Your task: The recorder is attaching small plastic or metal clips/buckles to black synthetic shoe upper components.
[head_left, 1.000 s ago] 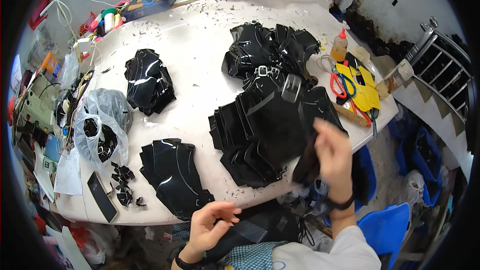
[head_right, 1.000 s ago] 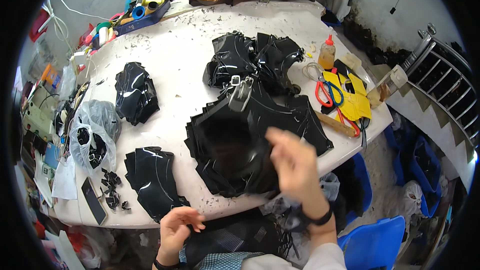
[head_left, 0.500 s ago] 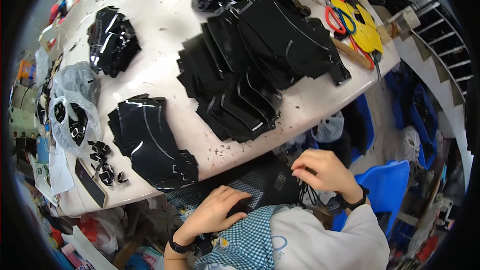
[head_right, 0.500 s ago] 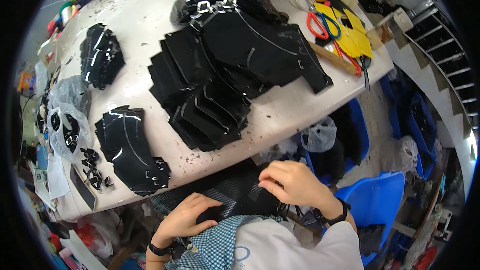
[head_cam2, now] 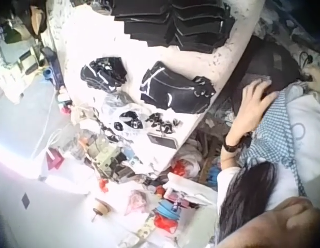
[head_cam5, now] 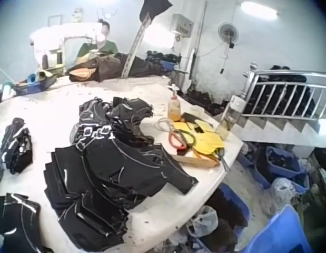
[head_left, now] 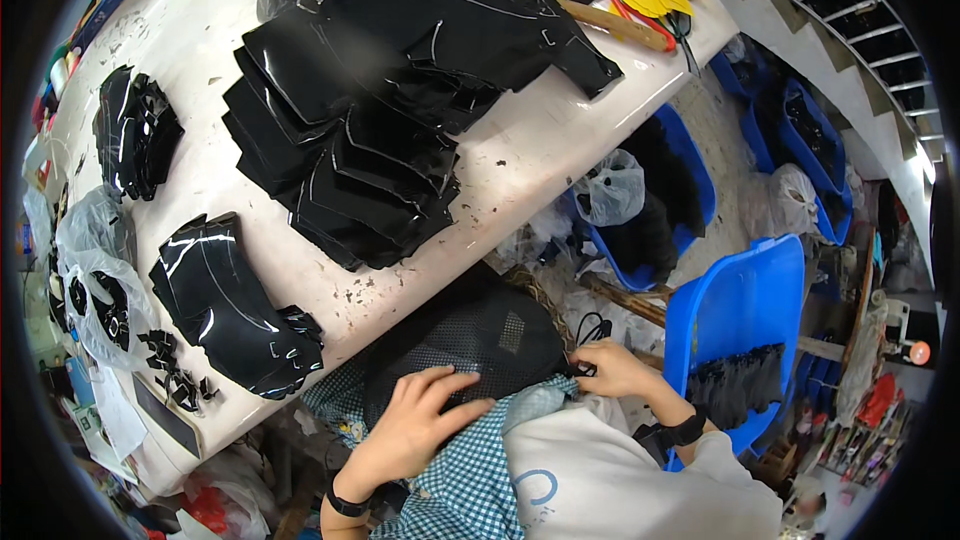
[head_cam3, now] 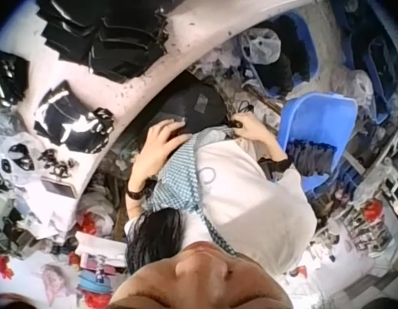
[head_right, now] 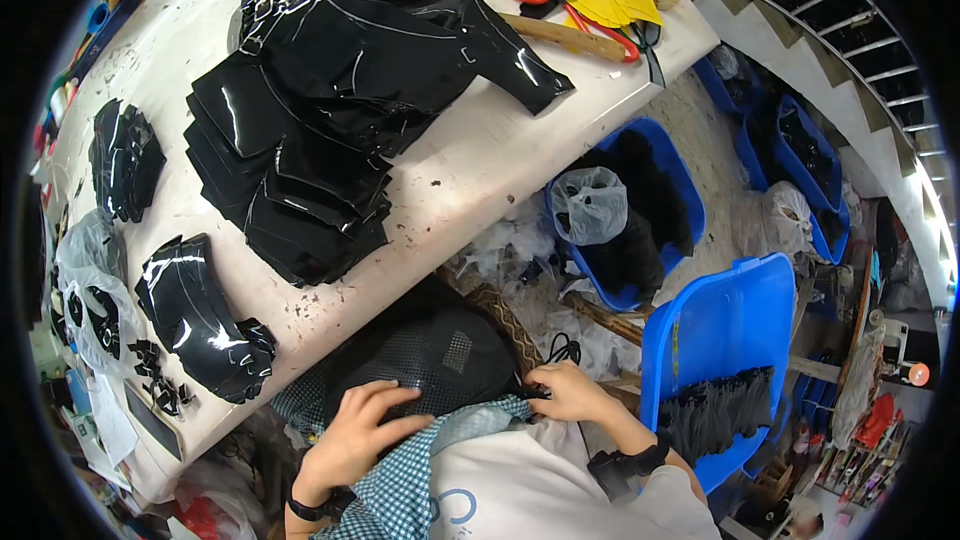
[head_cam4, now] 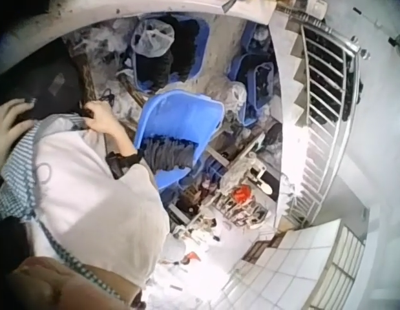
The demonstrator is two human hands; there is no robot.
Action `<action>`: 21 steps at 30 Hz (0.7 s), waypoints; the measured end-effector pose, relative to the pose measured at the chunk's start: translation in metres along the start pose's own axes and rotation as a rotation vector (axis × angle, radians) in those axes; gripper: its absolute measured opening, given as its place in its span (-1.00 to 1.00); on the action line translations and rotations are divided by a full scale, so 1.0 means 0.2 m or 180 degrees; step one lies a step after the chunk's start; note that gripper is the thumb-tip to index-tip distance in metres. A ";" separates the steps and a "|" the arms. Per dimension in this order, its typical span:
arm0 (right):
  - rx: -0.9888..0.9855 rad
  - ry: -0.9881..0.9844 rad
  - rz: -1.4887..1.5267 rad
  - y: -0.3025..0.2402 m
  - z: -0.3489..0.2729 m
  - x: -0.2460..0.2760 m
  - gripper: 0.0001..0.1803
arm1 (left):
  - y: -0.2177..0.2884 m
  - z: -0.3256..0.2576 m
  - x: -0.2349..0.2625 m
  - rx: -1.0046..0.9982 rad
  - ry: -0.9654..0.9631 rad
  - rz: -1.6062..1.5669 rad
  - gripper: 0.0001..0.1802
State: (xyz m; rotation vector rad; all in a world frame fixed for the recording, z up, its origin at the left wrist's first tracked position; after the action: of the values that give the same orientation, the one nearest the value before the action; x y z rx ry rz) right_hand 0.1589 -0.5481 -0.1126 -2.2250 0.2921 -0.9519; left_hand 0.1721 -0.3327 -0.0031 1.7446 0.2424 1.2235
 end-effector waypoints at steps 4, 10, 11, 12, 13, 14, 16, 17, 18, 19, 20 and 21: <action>0.0312 0.0359 0.0079 -0.05 -0.01 0.02 -0.74 | 0.10 0.02 -0.10 -0.0375 -0.0068 0.0515 -0.68; -0.0001 0.0352 0.0562 -0.05 -0.03 0.05 -0.74 | 0.17 -0.01 -0.16 -0.0852 -0.0150 0.0522 -0.78; -0.0067 0.0480 0.0770 -0.05 -0.03 0.06 -0.74 | 0.18 -0.02 -0.17 -0.0840 -0.0127 0.0490 -0.79; -0.0071 0.0486 0.0770 -0.08 -0.03 0.06 -0.74 | 0.17 -0.02 -0.18 -0.0846 -0.0130 0.0489 -0.79; -0.0283 0.0748 0.0998 -0.09 -0.03 0.09 -0.74 | 0.16 -0.02 -0.18 -0.0841 -0.0068 0.0455 -0.79; -0.0491 0.1011 0.1222 -0.09 -0.02 0.11 -0.74 | 0.16 -0.02 -0.19 -0.0835 -0.0001 0.0423 -0.78; -0.0494 0.1079 0.0946 -0.10 -0.01 0.09 -0.76 | 0.16 0.00 -0.20 -0.0838 0.0096 0.0661 -0.76; -0.0341 0.1145 0.0493 -0.11 0.00 0.09 -0.75 | 0.15 0.01 -0.19 -0.0832 0.0192 0.0883 -0.74; -0.0181 0.1201 0.0041 -0.12 0.01 0.08 -0.75 | 0.13 0.02 -0.18 -0.0768 0.0328 0.1118 -0.67; -0.0097 0.1312 0.0190 -0.11 0.00 0.09 -0.77 | 0.09 0.04 -0.13 -0.0596 0.0578 0.1188 -0.65; -0.0080 0.1262 0.0186 -0.13 0.01 0.10 -0.77 | 0.03 0.04 -0.09 -0.0392 0.0825 0.1255 -0.62; -0.0341 0.1251 0.0443 -0.13 0.00 0.12 -0.77 | -0.06 0.02 -0.07 -0.0066 0.0937 0.1407 -0.58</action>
State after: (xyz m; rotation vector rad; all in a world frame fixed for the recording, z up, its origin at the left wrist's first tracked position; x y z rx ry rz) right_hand 0.1740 -0.5394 -0.0816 -2.0657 0.6807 -1.3184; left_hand 0.1734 -0.3375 -0.0206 1.6445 0.0110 1.7993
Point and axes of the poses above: each hand's wrist, its own z-axis towards the middle knuckle, its own x-axis out of the back of the hand, y = z × x, the point moved 9 cm from there along z, towards the middle knuckle, and after that the axes turned 8 degrees about y, right-handed, at the moved point
